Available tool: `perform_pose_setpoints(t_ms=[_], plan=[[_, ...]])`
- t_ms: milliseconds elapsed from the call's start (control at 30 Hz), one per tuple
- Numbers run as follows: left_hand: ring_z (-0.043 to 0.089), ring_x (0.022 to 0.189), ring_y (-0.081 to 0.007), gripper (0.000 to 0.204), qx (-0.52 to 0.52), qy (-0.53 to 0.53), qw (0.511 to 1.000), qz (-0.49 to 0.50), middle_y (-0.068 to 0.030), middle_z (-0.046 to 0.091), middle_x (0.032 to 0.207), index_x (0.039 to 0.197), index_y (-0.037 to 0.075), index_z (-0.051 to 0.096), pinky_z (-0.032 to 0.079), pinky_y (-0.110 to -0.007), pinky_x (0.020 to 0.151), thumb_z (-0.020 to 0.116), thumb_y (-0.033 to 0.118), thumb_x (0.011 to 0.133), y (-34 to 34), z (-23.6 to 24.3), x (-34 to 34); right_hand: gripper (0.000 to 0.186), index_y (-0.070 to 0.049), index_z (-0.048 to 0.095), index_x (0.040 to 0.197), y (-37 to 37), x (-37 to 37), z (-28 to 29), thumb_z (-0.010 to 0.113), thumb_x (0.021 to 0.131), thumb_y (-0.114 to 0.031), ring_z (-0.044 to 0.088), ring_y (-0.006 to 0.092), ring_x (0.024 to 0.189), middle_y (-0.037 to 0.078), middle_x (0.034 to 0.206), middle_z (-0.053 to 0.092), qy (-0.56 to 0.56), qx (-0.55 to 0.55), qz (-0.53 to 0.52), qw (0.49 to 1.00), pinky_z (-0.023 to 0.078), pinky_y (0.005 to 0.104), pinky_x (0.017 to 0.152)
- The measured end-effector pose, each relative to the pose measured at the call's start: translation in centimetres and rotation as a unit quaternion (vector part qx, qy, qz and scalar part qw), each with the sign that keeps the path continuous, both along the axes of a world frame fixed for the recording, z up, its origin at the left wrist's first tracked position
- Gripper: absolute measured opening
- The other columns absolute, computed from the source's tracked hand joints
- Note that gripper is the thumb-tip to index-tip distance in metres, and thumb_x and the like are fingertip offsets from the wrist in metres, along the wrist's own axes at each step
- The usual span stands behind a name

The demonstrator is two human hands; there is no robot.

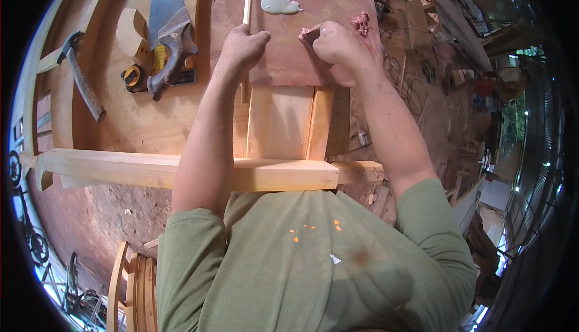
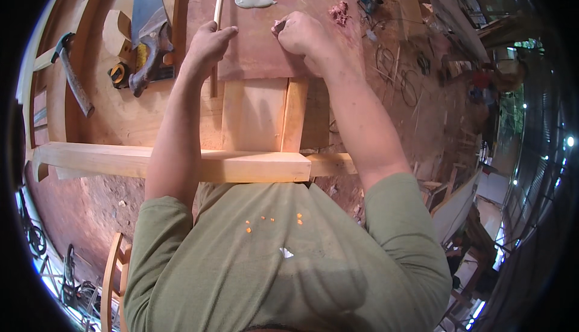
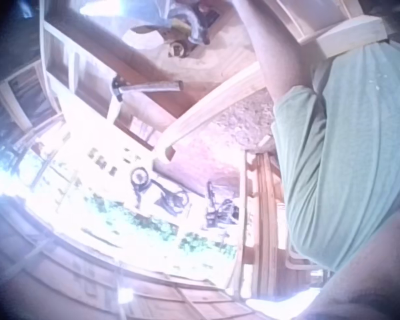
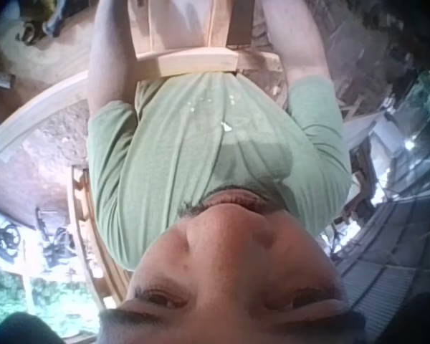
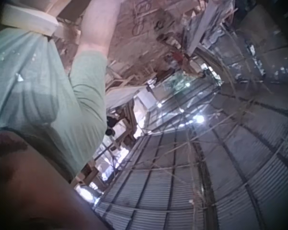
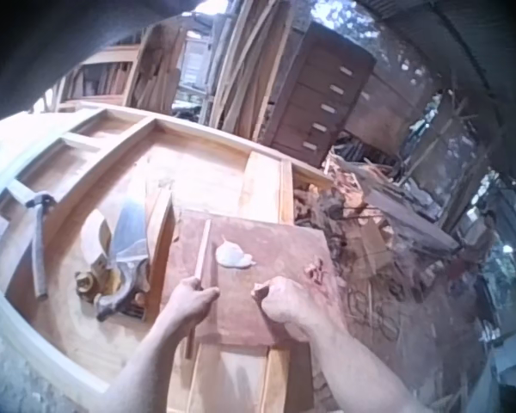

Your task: The person aligns a curved wooden piece with a joint on a frame and strikes it with a hammer. They then use a hand-held spreader to apply a paste from a board onto a wooden dowel and into the joint area.

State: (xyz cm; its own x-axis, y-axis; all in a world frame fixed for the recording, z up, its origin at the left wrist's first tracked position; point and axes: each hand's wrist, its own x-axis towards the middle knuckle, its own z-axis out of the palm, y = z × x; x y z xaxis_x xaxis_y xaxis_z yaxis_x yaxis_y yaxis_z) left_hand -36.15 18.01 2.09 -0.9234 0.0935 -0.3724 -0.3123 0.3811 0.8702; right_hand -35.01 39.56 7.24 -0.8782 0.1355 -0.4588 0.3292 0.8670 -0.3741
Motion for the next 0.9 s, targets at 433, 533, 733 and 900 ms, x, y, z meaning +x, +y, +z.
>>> perform_pose_setpoints(t_ms=[433, 533, 733, 900], plan=[[0.047, 0.050, -0.0089, 0.021, 0.086, 0.056, 0.991, 0.085, 0.0008, 0.051, 0.062, 0.091, 0.003, 0.063, 0.038, -0.025, 0.046, 0.072, 0.022, 0.093, 0.3, 3.8, 2.7, 0.040, 0.001, 0.069, 0.124, 11.6, 26.6, 2.8, 0.069, 0.086, -0.010, 0.068, 0.0121, 0.093, 0.006, 0.105, 0.074, 0.092, -0.471, -0.198, 0.855, 0.054, 0.0275, 0.083], [0.048, 0.051, -0.0095, 0.020, 0.015, 0.043, 0.994, -0.096, -0.0007, 0.052, 0.060, 0.094, 0.003, 0.065, 0.038, -0.024, 0.049, 0.069, 0.023, 0.096, -1.3, 7.4, 5.9, 0.035, -0.001, 0.070, 0.124, 9.7, 35.4, 0.9, 0.064, 0.089, -0.003, 0.068, 0.0141, 0.096, 0.008, 0.107, 0.074, 0.092, -0.494, -0.235, 0.832, 0.053, 0.0281, 0.089], [0.060, 0.069, -0.0255, 0.022, -0.294, 0.305, 0.841, -0.335, -0.0120, 0.059, 0.077, 0.096, 0.000, 0.066, 0.046, -0.038, 0.062, 0.059, 0.021, 0.101, -3.9, 6.2, 15.1, 0.029, -0.002, 0.073, 0.115, 5.4, 40.5, -2.5, 0.061, 0.089, 0.001, 0.071, 0.0282, 0.099, 0.017, 0.108, 0.073, 0.170, -0.417, -0.182, 0.874, 0.054, 0.0330, 0.091], [0.064, 0.085, -0.0329, 0.021, -0.365, 0.314, 0.815, -0.322, -0.0157, 0.065, 0.093, 0.092, -0.002, 0.066, 0.049, -0.041, 0.074, 0.054, 0.012, 0.101, -3.6, 5.3, 20.1, 0.027, -0.003, 0.073, 0.112, 3.8, 41.0, -4.3, 0.062, 0.088, 0.000, 0.071, 0.0347, 0.100, 0.019, 0.110, 0.072, 0.272, -0.380, -0.201, 0.861, 0.056, 0.0387, 0.090]])
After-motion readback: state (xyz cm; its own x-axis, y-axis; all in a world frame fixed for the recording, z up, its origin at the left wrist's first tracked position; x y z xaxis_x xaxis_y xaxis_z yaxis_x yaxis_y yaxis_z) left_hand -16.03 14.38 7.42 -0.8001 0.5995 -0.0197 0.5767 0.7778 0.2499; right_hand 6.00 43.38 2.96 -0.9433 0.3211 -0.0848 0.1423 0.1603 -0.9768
